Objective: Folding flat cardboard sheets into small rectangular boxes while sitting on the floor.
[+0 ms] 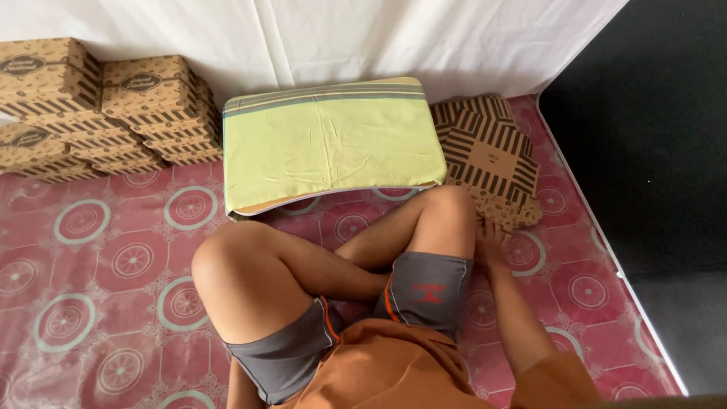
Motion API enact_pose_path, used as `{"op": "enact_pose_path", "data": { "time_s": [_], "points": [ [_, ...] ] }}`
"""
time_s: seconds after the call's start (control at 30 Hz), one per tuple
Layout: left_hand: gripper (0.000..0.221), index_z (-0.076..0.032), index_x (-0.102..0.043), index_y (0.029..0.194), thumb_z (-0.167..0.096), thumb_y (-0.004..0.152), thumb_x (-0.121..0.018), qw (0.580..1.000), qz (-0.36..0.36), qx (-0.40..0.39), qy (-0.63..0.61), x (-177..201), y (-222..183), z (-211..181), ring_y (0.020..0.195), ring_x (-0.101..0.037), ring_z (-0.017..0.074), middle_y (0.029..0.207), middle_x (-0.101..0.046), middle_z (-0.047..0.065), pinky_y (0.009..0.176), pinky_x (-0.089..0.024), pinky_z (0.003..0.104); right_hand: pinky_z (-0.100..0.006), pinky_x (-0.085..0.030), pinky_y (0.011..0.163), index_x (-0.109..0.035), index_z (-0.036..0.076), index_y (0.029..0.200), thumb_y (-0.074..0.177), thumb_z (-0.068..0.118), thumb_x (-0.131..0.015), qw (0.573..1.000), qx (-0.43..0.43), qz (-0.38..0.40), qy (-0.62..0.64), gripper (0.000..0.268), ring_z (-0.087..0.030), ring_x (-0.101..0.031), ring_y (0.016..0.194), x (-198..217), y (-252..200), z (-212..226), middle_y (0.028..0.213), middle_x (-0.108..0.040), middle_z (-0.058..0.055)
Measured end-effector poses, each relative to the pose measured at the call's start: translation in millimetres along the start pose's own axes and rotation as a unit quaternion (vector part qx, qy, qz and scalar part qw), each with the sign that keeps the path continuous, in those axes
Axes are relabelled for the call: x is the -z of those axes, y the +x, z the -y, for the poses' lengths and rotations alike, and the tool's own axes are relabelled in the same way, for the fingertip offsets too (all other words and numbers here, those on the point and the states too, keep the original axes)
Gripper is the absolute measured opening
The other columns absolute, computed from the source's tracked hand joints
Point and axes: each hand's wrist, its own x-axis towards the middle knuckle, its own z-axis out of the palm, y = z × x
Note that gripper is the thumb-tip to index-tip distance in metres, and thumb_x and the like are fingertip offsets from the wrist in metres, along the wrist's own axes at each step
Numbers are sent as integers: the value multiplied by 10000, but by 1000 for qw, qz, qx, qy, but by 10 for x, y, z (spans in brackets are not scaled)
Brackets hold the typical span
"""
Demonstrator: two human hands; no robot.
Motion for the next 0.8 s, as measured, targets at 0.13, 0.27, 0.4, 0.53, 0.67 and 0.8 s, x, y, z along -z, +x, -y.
{"op": "enact_pose_path", "data": {
  "time_s": [0.13,0.27,0.4,0.53,0.67,0.8],
  "points": [
    [416,63,-623,1332,-164,983,-606,999,-45,-14,-9,82,86,323,1113,-597,338,1228,-648,276,990,-486,480,-566,-300,904,-439,288,1416,926,306,-658,985,54,103,125,537,-360,-427,1331,358,177,-165,1485,-462,-120],
    [394,67,-624,1329,-133,990,-604,995,-88,-36,-25,236,124,600,1115,-589,342,1227,-644,284,992,-480,489,-707,-169,1181,-234,309,1625,721,187,-893,908,10,368,202,1126,-369,-351,1465,640,288,-200,1658,-240,-124],
    [373,70,-625,1327,-103,997,-602,990,-121,-58,-36,410,183,799,1117,-581,346,1226,-641,292,994,-474,499,-598,-323,1147,-437,210,1539,846,195,-733,983,56,138,110,754,-299,-469,1389,393,-3,-115,1512,-488,-98],
    [353,73,-626,1325,-72,1004,-601,984,-155,-76,-43,605,175,900,1120,-573,350,1226,-637,300,996,-467,508,-539,-388,1126,-367,172,1576,845,353,-732,952,15,250,179,837,-311,-414,1451,311,39,-168,1570,-444,-102],
    [334,77,-627,1322,-41,1012,-599,980,-167,-92,-57,677,393,1310,1122,-565,354,1225,-634,308,998,-461,518,-517,-467,1066,-580,134,1357,861,311,-691,978,33,141,152,538,-310,-600,1269,751,253,-413,1351,-632,-100],
    [153,-91,-733,1141,-132,1022,-647,970,-200,-64,-120,653,411,1008,843,-642,169,976,-689,103,719,-565,330,-496,-498,1035,-611,166,1339,875,299,-681,986,4,111,126,488,-290,-657,1204,391,255,-848,1180,-705,-70]
  ]
}}
